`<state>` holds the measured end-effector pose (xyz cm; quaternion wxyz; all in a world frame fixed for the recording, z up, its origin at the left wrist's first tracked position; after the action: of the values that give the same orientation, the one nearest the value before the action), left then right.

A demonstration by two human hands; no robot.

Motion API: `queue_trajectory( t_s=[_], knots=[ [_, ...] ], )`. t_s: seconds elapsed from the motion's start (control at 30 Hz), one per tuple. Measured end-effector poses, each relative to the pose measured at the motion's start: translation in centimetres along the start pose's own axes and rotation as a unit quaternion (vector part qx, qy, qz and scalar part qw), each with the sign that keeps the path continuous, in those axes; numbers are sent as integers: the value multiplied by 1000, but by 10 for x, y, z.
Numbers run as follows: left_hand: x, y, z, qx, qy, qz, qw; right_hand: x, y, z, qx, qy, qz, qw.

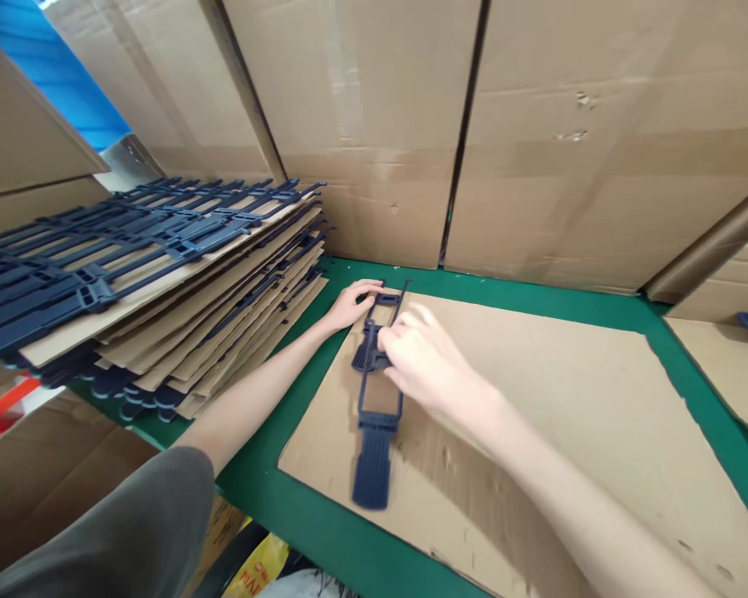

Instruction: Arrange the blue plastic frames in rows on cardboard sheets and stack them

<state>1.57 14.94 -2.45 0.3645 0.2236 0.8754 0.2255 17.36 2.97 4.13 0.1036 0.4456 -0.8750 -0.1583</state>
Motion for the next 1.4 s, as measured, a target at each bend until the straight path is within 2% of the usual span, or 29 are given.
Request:
queue_trajectory(
  t_s=[0.1, 0.17, 0.27, 0.47, 0.77, 0.9, 1.03, 1.4],
  knots=[
    [1, 0, 0, -4, 0, -9, 1000, 38, -3, 15, -37, 22, -53, 998],
    [1, -1, 0, -9, -2, -14, 1000, 52, -6, 25, -56, 31, -60, 996],
    [2, -1, 0, -14, -3, -17, 1000, 58, -9, 32, -55, 43, -49, 996],
    [5, -1, 3, -9, 4, -17, 1000, 61, -15, 25, -44, 7, -26, 999],
    [0, -7, -2, 0, 23, -16, 1000, 87, -33, 24, -66, -85, -77, 991],
    [0, -8, -4, -3, 20, -21, 1000, 89, -39, 23, -54, -108, -93, 988],
    [1, -8, -5, -8, 17, -25, 1000, 83, -39, 23, -44, -118, -69, 990],
    [7, -7, -6, -29, -2, -46, 998, 74, -21, 44, -13, -66, -28, 997]
  ],
)
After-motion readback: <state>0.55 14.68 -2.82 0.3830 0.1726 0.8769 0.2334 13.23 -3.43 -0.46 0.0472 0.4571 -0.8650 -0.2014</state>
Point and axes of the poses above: each hand's wrist, its own y-axis towards the middle knuckle, its own z-axis out of the palm, x = y × z, the point moved 6 cm from there along y, towards the middle knuckle, and after that the axes turned 7 degrees about -x, right-handed, at the moved point
